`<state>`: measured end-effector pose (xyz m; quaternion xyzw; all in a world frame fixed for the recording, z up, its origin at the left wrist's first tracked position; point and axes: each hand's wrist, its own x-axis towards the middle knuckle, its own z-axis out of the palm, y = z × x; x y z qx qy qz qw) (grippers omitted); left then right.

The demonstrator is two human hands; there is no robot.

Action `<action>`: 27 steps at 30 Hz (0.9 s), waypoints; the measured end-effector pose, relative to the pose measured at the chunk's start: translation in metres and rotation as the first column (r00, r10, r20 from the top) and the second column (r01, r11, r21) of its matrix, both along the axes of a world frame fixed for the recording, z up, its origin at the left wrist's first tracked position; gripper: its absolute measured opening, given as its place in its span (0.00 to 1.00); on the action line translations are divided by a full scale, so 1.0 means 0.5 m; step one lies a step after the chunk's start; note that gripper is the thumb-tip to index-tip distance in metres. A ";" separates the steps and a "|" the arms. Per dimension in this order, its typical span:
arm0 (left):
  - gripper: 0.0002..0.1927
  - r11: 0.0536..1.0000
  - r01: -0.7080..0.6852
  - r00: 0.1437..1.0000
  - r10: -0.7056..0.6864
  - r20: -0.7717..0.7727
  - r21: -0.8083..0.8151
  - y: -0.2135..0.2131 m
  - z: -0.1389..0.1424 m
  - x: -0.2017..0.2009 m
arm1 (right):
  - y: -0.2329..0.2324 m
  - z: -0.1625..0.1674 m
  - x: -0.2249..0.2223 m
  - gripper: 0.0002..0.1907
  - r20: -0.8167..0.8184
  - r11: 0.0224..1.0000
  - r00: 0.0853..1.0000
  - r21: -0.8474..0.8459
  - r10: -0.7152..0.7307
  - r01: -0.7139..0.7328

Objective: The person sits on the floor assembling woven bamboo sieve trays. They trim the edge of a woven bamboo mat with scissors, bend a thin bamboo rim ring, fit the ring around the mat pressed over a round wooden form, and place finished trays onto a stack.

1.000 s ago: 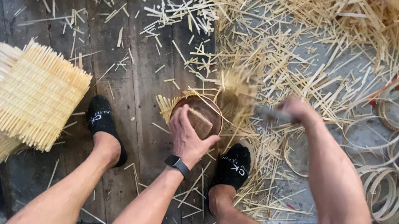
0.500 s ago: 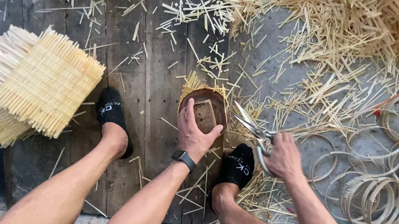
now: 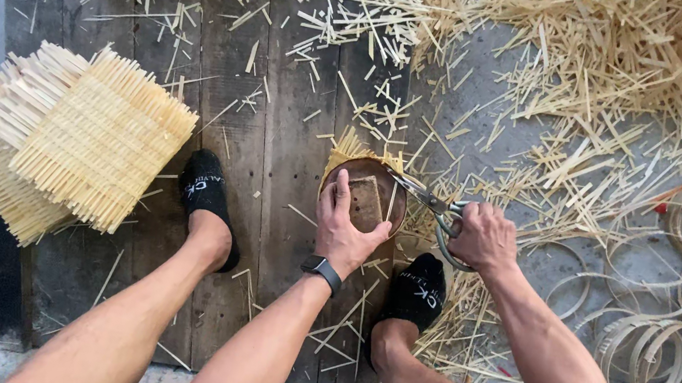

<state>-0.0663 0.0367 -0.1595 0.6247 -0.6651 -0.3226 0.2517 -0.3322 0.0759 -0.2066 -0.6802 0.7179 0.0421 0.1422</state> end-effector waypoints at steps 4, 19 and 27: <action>0.61 1.000 -0.001 1.000 0.000 0.015 0.022 -0.001 0.000 0.000 | -0.019 0.015 0.020 0.26 -0.035 0.972 0.997 -0.220 0.071 -0.077; 0.60 0.978 0.206 0.977 -0.207 0.054 0.017 -0.035 0.006 0.029 | -0.078 0.024 0.023 0.26 -0.086 0.989 0.987 -0.059 0.133 -0.138; 0.54 0.996 0.083 0.995 -0.081 -0.058 0.031 -0.035 0.011 0.031 | -0.075 0.020 -0.008 0.21 -0.077 0.988 0.987 0.077 0.140 -0.134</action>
